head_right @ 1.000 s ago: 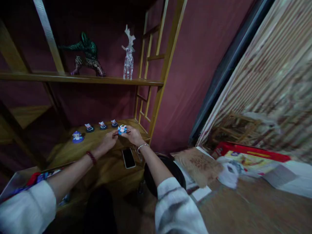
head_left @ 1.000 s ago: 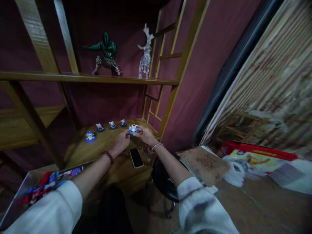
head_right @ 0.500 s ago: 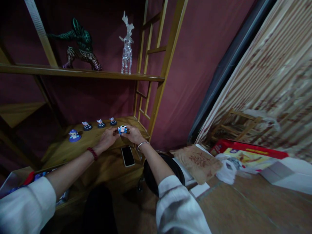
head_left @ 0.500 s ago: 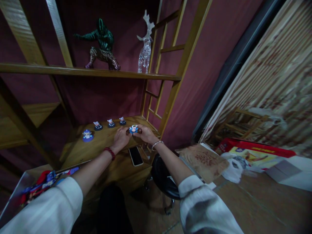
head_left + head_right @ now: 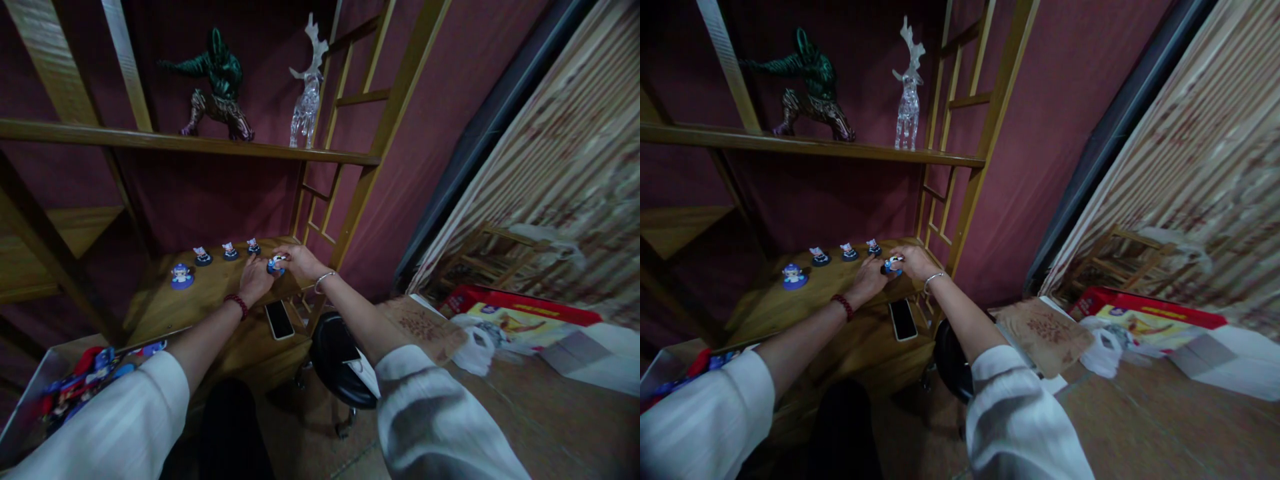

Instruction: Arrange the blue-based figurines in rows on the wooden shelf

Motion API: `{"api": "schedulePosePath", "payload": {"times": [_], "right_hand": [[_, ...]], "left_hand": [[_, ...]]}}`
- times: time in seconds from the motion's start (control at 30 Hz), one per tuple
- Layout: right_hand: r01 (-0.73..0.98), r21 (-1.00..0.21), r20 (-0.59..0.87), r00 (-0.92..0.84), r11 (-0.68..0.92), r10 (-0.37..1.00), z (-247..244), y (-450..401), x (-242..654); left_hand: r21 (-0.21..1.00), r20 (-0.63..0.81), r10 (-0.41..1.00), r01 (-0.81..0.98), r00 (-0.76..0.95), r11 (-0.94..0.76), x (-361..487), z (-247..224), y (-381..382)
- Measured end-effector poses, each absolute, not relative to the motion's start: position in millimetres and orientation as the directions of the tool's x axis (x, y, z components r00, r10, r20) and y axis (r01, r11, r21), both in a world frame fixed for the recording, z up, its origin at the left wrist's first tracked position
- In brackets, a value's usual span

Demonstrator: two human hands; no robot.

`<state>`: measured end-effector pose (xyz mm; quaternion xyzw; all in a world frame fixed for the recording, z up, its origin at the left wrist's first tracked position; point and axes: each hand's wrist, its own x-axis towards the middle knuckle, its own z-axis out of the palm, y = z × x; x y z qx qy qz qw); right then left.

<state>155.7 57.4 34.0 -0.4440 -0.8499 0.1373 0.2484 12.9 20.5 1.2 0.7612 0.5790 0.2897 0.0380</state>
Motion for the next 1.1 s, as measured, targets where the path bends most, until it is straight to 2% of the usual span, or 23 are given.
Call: {"api": "schedulePosePath", "payload": {"times": [0.33,0.5,0.63,0.77,1.0,1.1], "right_hand": [[0.640,-0.190,0.309,-0.681,0.745,0.664,42,54,155],[0.593,-0.144,0.317,-0.730,0.792,0.605,41,51,154],[0.623,-0.138,0.344,-0.699,0.770,0.627,37,51,155],[0.637,-0.213,0.357,-0.655,0.741,0.666,35,48,156],[0.602,-0.550,0.366,-0.451,0.580,0.814,15,42,166],[0.622,-0.594,0.354,-0.368,0.511,0.860,2,40,173]], "left_hand": [[0.435,0.352,0.926,0.852,0.136,-0.290,11,1,23],[0.470,0.341,0.932,0.836,0.124,-0.283,11,0,24],[0.467,0.357,0.926,0.835,0.124,-0.292,11,-2,24],[0.445,0.344,0.927,0.844,0.147,-0.299,9,0,22],[0.408,0.318,0.931,0.861,0.177,-0.303,7,-1,20],[0.406,0.313,0.933,0.864,0.175,-0.298,4,-3,21]]}}
